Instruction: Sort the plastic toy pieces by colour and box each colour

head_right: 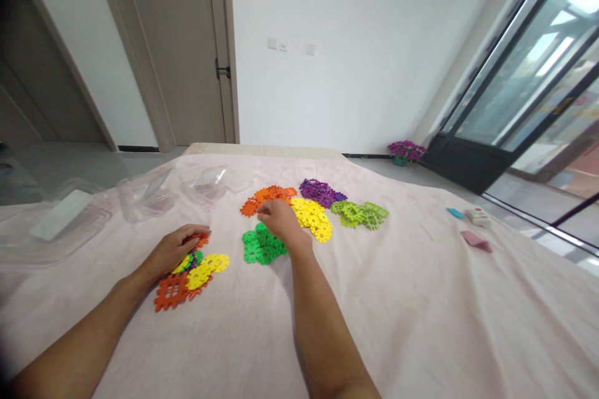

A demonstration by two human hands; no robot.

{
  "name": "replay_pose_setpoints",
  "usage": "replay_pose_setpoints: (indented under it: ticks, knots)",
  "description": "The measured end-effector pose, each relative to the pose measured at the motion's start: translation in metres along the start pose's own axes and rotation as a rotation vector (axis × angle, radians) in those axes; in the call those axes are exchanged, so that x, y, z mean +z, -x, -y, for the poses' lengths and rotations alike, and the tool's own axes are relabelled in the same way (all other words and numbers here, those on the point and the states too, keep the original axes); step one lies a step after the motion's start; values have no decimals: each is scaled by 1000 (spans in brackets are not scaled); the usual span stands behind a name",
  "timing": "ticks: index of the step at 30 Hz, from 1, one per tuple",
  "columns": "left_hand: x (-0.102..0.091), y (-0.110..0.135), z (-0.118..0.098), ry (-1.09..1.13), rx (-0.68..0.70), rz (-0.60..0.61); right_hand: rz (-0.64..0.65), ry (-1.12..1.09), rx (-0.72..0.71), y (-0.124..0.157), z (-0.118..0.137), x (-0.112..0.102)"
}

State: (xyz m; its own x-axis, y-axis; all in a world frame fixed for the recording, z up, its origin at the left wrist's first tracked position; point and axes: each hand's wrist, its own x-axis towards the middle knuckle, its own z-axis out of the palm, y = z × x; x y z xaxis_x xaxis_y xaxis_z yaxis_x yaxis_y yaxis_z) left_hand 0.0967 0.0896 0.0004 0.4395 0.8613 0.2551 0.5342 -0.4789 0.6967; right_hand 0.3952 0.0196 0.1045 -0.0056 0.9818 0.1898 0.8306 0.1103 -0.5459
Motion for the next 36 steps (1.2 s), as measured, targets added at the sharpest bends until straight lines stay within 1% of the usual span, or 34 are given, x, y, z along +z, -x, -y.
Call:
replay_pose_setpoints:
  ticks: [3, 5, 9, 12, 22, 25, 28, 32, 36]
  knots:
    - [-1, 1, -2, -4, -6, 10, 186, 22, -85, 4, 25, 25]
    - [-1, 1, -3, -7, -9, 13, 262, 68, -115, 8, 37, 41]
    - [0, 0, 0, -6, 6, 8, 352, 169, -146, 17, 53, 69]
    - [0, 0, 2, 1, 19, 7, 354, 217, -170, 20, 58, 80]
    - [0, 0, -3, 8, -1, -8, 364, 134, -64, 19, 54, 85]
    - [1, -1, 0, 8, 0, -8, 406, 115, -23, 18, 53, 85]
    - [1, -1, 2, 7, -1, 8, 430, 102, -23, 16, 51, 85]
    - [0, 0, 1, -2, 1, 15, 415, 28, -11, 12, 44, 82]
    - [-1, 0, -2, -5, 4, 11, 362, -72, 55, 7, 35, 71]
